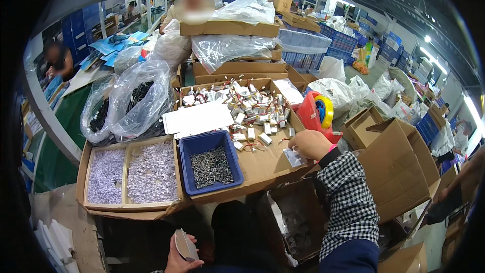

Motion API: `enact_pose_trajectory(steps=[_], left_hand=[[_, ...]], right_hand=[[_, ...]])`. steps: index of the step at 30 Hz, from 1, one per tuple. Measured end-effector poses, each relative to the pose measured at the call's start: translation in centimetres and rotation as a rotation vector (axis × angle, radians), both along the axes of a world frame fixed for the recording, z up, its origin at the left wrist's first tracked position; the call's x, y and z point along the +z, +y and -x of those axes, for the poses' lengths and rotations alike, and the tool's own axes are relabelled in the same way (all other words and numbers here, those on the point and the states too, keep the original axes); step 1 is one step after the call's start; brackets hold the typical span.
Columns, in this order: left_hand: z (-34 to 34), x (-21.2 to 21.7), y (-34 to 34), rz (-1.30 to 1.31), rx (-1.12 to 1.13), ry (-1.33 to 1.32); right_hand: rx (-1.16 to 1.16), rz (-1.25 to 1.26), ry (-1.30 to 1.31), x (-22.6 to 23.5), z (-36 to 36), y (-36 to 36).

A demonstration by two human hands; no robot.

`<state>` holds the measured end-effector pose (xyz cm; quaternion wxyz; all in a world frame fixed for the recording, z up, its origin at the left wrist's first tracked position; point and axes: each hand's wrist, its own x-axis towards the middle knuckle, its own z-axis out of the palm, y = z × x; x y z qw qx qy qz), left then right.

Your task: The person repeatedly picks small white rectangular components from a tray, folds them into a compact shape, and places them into a larger cardboard box. The process is continuous and repetitive throughout the clip.

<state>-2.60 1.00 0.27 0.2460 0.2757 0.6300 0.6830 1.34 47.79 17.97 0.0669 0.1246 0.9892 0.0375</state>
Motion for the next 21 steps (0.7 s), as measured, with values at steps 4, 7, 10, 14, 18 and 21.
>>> enact_pose_trajectory(steps=[4, 7, 10, 14, 18, 21], left_hand=[[0.7, 1.3, 0.4, 0.133, -0.055, 0.025], [0.8, 2.0, 0.5, 0.157, -0.077, 0.004], [0.8, 2.3, 0.7, 0.199, -0.097, 0.020], [0.4, 2.2, 0.8, 0.193, -0.100, 0.045], [-0.1, 1.7, 0.5, 0.203, -0.108, -0.066], [-0.5, 1.2, 0.7, 0.060, -0.086, -0.150]], right_hand=[[0.070, 0.168, 0.069, 2.2, -0.6, -0.1], [0.096, 0.296, 0.117, 3.6, -0.8, 0.1], [-0.130, 0.347, 0.102, 4.1, -1.0, 0.5], [-0.104, 0.584, 0.222, 4.1, 0.4, 1.3], [-0.054, 0.780, 0.070, 3.3, 3.2, 1.7], [0.060, 0.552, -0.028, 2.0, 6.6, 1.9]])
